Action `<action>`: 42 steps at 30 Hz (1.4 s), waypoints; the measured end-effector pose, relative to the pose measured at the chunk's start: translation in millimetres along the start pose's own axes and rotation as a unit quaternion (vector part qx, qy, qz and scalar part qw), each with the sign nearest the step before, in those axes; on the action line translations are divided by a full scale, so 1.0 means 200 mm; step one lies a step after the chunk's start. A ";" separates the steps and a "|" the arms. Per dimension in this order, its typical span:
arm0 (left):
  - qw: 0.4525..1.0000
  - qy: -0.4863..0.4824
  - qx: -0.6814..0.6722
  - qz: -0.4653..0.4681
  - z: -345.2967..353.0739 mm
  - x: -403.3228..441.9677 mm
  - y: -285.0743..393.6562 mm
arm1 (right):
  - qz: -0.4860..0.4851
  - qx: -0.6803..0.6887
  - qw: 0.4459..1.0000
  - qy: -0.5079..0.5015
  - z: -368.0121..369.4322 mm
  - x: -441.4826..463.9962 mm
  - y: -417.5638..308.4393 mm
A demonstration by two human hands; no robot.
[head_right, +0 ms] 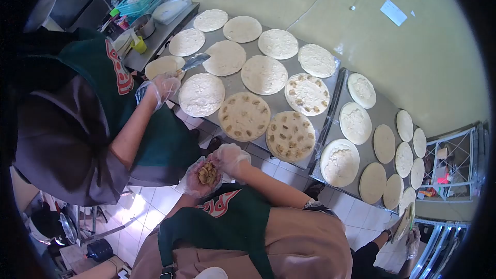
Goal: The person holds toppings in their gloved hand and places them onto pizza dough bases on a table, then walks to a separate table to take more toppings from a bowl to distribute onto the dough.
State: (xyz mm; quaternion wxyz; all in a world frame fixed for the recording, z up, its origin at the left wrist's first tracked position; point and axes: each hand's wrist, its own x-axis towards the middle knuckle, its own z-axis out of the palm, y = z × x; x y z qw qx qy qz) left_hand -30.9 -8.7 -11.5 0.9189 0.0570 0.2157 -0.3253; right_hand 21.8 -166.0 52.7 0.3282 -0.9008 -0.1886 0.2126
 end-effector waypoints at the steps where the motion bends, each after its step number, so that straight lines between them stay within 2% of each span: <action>1: 1.000 -0.008 0.004 0.010 -0.02 0.03 -0.01 | 0.002 0.001 1.000 0.003 0.03 -0.01 0.00; 4: 1.000 0.007 0.023 0.007 0.01 0.04 -0.05 | -0.030 -0.079 0.995 0.054 0.06 -0.05 0.00; 6: 0.999 0.033 0.037 0.000 0.03 0.05 -0.06 | 0.024 0.079 0.997 0.001 0.03 -0.08 0.00; 7: 0.998 0.064 0.016 -0.006 0.01 0.06 -0.06 | 0.021 0.080 0.997 -0.003 0.06 -0.07 0.04; 8: 0.996 0.094 -0.005 -0.010 -0.01 0.06 -0.05 | 0.041 0.249 0.967 -0.016 0.11 -0.05 0.12; 9: 0.995 0.095 -0.007 -0.005 -0.03 0.06 -0.04 | 0.060 0.411 0.909 -0.030 0.14 -0.05 0.18; 10: 0.997 0.076 -0.015 0.010 -0.05 0.05 -0.04 | 0.115 0.503 0.856 -0.045 0.05 -0.07 0.14; 11: 0.998 0.056 -0.025 0.024 -0.08 0.05 -0.03 | 0.114 0.502 0.856 -0.051 0.04 -0.06 0.19; 13: 0.999 0.027 -0.024 0.032 -0.03 0.01 -0.02 | 0.090 0.661 0.745 -0.008 0.07 -0.03 0.35; 15: 0.999 -0.003 -0.023 0.039 -0.03 -0.02 -0.01 | 0.106 0.693 0.713 0.020 0.01 0.03 0.51; 17: 0.998 -0.001 -0.031 0.049 -0.08 -0.06 0.01 | 0.149 0.510 0.837 0.132 0.00 0.13 0.68; 18: 0.998 0.002 -0.032 0.053 -0.08 -0.08 0.01 | 0.173 0.479 0.848 0.143 -0.01 0.21 0.80; 20: 0.991 0.092 -0.051 0.077 -0.06 -0.14 0.01 | 0.195 0.448 0.860 0.148 -0.07 0.32 0.85; 22: 0.987 0.110 -0.064 0.093 -0.07 -0.17 0.01 | 0.179 0.213 0.947 0.161 -0.15 0.38 0.78; 23: 0.984 0.125 -0.075 0.106 -0.07 -0.18 0.01 | 0.177 0.214 0.948 0.156 -0.14 0.44 0.79; 25: 0.986 0.101 -0.070 0.111 -0.06 -0.21 0.02 | 0.150 0.017 0.979 0.139 -0.09 0.59 0.85; 29: 0.987 0.067 -0.084 0.123 -0.01 -0.25 0.02 | 0.145 -0.090 0.980 0.104 0.02 0.81 0.90; 31: 0.986 0.056 -0.083 0.131 0.01 -0.25 0.02 | 0.071 -0.321 0.925 0.191 0.06 0.82 0.91; 35: 0.987 0.009 -0.069 0.143 0.09 -0.26 0.02 | 0.101 -0.292 0.934 0.180 0.04 0.82 0.80; 36: 0.987 -0.049 -0.079 0.130 0.08 -0.25 0.03 | 0.097 -0.311 0.931 0.166 0.00 0.81 0.74; 38: 0.987 -0.049 -0.076 0.131 0.12 -0.24 0.04 | 0.088 -0.332 0.927 0.149 -0.12 0.73 0.54; 40: 0.987 -0.041 -0.083 0.129 0.13 -0.22 0.04 | 0.038 -0.064 0.991 0.115 -0.22 0.58 0.24; 42: 0.985 -0.053 -0.073 0.145 0.13 -0.19 0.05 | -0.038 0.034 0.995 0.086 -0.20 0.42 0.11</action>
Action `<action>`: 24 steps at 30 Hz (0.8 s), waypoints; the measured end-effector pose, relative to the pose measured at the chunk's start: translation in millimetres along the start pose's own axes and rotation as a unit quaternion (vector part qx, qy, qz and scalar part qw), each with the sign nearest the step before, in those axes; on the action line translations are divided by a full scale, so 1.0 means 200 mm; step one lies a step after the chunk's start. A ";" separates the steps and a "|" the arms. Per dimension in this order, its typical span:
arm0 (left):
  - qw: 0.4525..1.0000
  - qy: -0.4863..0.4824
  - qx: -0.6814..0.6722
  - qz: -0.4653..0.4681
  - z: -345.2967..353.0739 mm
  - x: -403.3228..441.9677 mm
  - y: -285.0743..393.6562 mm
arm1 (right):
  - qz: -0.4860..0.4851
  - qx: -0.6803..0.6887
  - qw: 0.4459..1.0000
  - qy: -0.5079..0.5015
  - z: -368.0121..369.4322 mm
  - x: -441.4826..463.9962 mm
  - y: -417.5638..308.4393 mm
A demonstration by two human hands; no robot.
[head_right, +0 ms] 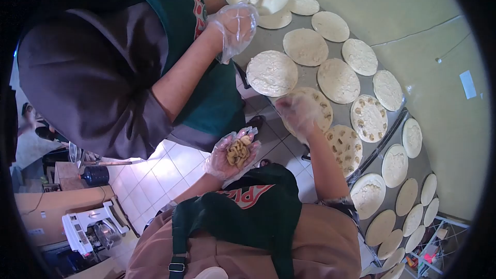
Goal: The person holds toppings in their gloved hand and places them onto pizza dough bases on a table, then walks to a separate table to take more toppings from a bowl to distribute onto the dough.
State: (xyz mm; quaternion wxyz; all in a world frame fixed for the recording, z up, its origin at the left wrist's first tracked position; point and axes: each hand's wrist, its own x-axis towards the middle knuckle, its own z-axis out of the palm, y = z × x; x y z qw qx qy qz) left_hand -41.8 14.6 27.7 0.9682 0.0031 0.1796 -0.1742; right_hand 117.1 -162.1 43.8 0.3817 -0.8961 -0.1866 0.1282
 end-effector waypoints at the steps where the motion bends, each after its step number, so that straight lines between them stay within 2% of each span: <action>1: 1.000 -0.017 0.012 0.011 -0.01 0.02 0.00 | -0.058 0.057 0.996 -0.034 -0.01 -0.08 -0.08; 2: 0.999 -0.043 0.016 0.025 -0.01 0.04 -0.01 | -0.115 0.113 0.985 -0.067 -0.01 -0.14 -0.15; 3: 0.999 -0.044 0.016 0.025 -0.01 0.05 -0.01 | -0.116 0.112 0.985 -0.067 0.00 -0.19 -0.19; 5: 0.997 -0.075 0.000 0.026 0.02 0.08 -0.01 | -0.278 -0.059 0.953 -0.103 0.02 -0.26 -0.25; 6: 0.997 -0.077 0.000 0.026 0.04 0.09 -0.03 | -0.278 -0.061 0.953 -0.102 0.03 -0.28 -0.29; 8: 0.997 -0.016 0.040 0.068 0.08 0.11 -0.05 | -0.266 -0.225 0.929 -0.126 0.05 -0.32 -0.37; 11: 0.996 -0.028 0.032 0.084 0.06 0.14 -0.05 | -0.275 -0.178 0.943 -0.063 0.12 -0.35 -0.33; 15: 0.996 -0.076 -0.026 0.026 0.04 0.15 -0.05 | -0.205 -0.205 0.953 -0.084 0.11 -0.35 -0.35; 17: 0.998 -0.027 -0.020 0.047 0.10 0.14 -0.06 | -0.194 -0.103 0.976 -0.012 0.10 -0.37 -0.34; 21: 0.998 -0.048 -0.030 0.033 0.07 0.15 -0.06 | -0.142 -0.029 0.989 0.012 0.13 -0.38 -0.23; 22: 0.998 -0.050 0.005 0.032 0.06 0.14 -0.05 | -0.078 0.124 0.989 -0.016 0.15 -0.38 -0.17; 23: 0.997 -0.053 0.039 0.030 0.06 0.14 -0.04 | -0.013 0.274 0.961 -0.043 0.15 -0.38 -0.11; 24: 0.997 -0.054 0.039 0.025 0.06 0.13 -0.04 | -0.010 0.273 0.961 -0.039 0.14 -0.38 -0.07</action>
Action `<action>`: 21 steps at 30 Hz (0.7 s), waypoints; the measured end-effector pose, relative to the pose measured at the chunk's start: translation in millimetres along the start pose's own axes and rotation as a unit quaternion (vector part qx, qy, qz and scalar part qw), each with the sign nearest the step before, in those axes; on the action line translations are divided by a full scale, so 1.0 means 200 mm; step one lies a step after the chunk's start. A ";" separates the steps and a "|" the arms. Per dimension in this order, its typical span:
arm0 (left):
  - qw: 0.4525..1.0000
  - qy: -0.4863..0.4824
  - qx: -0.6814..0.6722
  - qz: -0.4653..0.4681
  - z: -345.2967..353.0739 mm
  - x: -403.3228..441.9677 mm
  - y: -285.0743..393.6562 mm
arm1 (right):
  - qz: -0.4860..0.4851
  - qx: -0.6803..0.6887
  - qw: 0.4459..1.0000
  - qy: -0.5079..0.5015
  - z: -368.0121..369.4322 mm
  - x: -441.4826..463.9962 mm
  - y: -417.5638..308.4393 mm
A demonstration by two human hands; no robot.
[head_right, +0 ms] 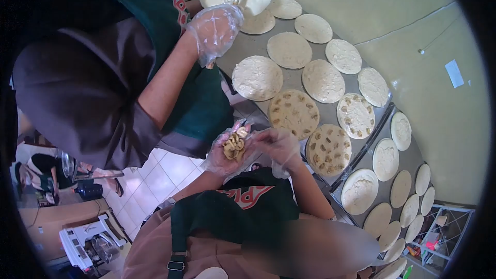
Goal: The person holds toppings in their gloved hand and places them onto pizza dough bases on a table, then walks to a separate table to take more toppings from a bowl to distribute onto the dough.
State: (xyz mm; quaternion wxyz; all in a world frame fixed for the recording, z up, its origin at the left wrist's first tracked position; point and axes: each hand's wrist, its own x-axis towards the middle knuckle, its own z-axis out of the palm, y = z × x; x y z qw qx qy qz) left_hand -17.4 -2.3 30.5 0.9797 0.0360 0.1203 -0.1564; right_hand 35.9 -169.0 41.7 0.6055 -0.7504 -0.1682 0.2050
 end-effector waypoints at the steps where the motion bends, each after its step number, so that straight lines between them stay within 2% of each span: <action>1: 1.000 0.007 -0.013 0.001 0.00 -0.01 0.00 | 0.038 0.069 0.996 0.042 -0.05 0.00 0.02; 2: 1.000 0.015 -0.025 0.004 0.00 -0.01 0.01 | 0.076 0.137 0.984 0.082 -0.11 0.01 0.06; 4: 0.999 0.031 -0.028 -0.001 0.00 -0.02 0.02 | 0.151 0.054 0.972 0.172 -0.27 0.09 0.36; 6: 0.998 0.048 -0.030 -0.001 -0.01 -0.04 0.03 | 0.161 0.018 0.959 0.233 -0.40 0.15 0.54; 7: 0.997 0.063 -0.034 0.000 -0.01 -0.04 0.04 | 0.161 0.018 0.959 0.233 -0.47 0.21 0.69; 9: 0.996 0.082 -0.040 0.000 -0.02 -0.05 0.05 | 0.143 -0.258 0.922 0.251 -0.57 0.32 0.93; 10: 0.997 0.068 -0.042 -0.008 -0.03 -0.05 0.05 | 0.144 -0.258 0.922 0.250 -0.57 0.35 0.86; 12: 0.997 0.054 -0.043 -0.015 -0.03 -0.05 0.05 | 0.126 -0.378 0.890 0.223 -0.56 0.39 0.72; 16: 0.998 0.037 -0.042 -0.029 -0.02 -0.06 0.06 | 0.142 -0.380 0.891 0.204 -0.54 0.43 0.67; 18: 0.998 0.029 -0.041 -0.029 -0.02 -0.05 0.06 | 0.075 -0.586 0.802 0.089 -0.56 0.42 0.65; 21: 0.999 0.028 -0.029 -0.026 -0.03 -0.05 0.06 | 0.072 -0.620 0.773 0.113 -0.54 0.38 0.59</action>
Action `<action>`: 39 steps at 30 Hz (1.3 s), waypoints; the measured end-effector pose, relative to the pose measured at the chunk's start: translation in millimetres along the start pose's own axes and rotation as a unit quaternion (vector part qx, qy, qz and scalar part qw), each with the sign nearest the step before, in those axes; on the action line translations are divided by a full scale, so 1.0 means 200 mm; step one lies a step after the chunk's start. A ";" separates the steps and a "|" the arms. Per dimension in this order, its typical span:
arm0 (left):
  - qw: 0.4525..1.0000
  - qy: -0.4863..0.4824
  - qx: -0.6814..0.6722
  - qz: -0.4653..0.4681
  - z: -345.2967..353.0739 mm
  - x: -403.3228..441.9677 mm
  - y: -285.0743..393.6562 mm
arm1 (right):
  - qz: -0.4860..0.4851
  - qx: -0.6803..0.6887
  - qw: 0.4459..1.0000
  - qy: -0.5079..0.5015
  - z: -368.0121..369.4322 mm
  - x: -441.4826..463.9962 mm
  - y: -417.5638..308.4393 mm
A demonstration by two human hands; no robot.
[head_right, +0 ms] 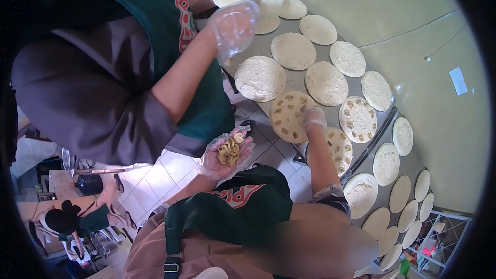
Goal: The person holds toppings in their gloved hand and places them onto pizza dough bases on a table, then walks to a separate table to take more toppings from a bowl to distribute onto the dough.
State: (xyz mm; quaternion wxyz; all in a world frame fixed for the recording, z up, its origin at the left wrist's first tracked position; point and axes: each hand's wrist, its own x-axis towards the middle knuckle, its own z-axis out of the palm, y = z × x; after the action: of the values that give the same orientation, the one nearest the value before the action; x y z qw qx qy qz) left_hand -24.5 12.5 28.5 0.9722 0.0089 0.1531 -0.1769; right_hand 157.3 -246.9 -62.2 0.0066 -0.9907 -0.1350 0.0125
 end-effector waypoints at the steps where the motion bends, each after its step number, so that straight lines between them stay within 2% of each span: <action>1: 1.000 0.009 -0.005 -0.003 0.00 0.01 0.00 | -0.005 0.003 1.000 -0.001 -0.10 -0.03 -0.04; 3: 1.000 0.001 -0.012 -0.008 0.00 0.01 0.00 | 0.109 0.213 0.971 0.004 -0.37 -0.11 -0.18; 4: 1.000 0.003 -0.012 -0.006 0.01 0.01 -0.01 | 0.108 0.215 0.971 0.002 -0.42 -0.15 -0.23; 6: 1.000 -0.005 -0.011 -0.013 0.04 0.02 -0.01 | 0.063 0.456 0.888 -0.020 -0.52 -0.26 -0.34; 8: 1.000 -0.016 -0.007 -0.016 0.06 0.04 -0.02 | -0.106 0.484 0.868 -0.035 -0.74 -0.38 -0.45; 10: 0.999 -0.028 -0.003 -0.021 0.06 0.05 -0.05 | -0.277 0.458 0.845 -0.010 -0.72 -0.43 -0.52; 11: 1.000 -0.029 -0.003 -0.012 0.06 0.06 -0.06 | -0.276 0.457 0.846 -0.008 -0.74 -0.46 -0.56; 13: 0.999 -0.032 -0.003 -0.005 0.07 0.08 -0.08 | -0.267 0.271 0.925 0.021 -0.79 -0.50 -0.64; 14: 0.999 -0.035 0.001 -0.003 0.07 0.08 -0.08 | -0.265 0.268 0.926 0.023 -0.79 -0.52 -0.66; 16: 0.999 -0.038 0.005 -0.001 0.09 0.09 -0.10 | -0.176 0.274 0.944 0.054 -0.78 -0.54 -0.68; 19: 1.000 0.004 0.002 0.009 0.10 0.09 -0.11 | -0.147 0.318 0.934 0.069 -0.72 -0.55 -0.67; 20: 1.000 0.001 0.007 0.007 0.09 0.09 -0.11 | -0.147 0.317 0.934 0.069 -0.73 -0.55 -0.66; 22: 1.000 -0.003 0.010 0.005 0.09 0.09 -0.11 | -0.190 0.322 0.927 -0.005 -0.77 -0.55 -0.66; 24: 0.998 -0.066 0.001 -0.023 0.09 0.08 -0.11 | -0.200 0.301 0.932 0.004 -0.77 -0.56 -0.67; 29: 0.998 -0.059 -0.011 -0.025 0.07 0.09 -0.12 | -0.214 0.287 0.934 -0.014 -0.78 -0.54 -0.68; 32: 0.999 -0.035 0.006 -0.003 0.09 0.08 -0.13 | -0.180 0.295 0.938 -0.032 -0.79 -0.54 -0.67; 34: 1.000 -0.017 0.020 0.015 0.09 0.09 -0.13 | -0.145 0.379 0.913 -0.034 -0.78 -0.54 -0.64; 36: 0.986 -0.146 -0.071 -0.041 0.07 0.09 -0.12 | -0.149 0.406 0.901 -0.036 -0.75 -0.53 -0.61; 37: 0.986 -0.146 -0.071 -0.041 0.08 0.08 -0.12 | -0.153 0.434 0.887 -0.038 -0.73 -0.53 -0.60; 39: 0.998 -0.045 -0.034 -0.009 0.10 0.07 -0.12 | -0.147 0.438 0.886 -0.033 -0.69 -0.53 -0.59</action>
State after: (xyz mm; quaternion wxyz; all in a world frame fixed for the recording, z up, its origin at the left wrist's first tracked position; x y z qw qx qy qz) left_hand -14.5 -17.2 43.8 0.9762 -0.0333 0.1146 -0.1808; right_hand 26.4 -162.8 79.9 0.4371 -0.8549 -0.2604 0.1015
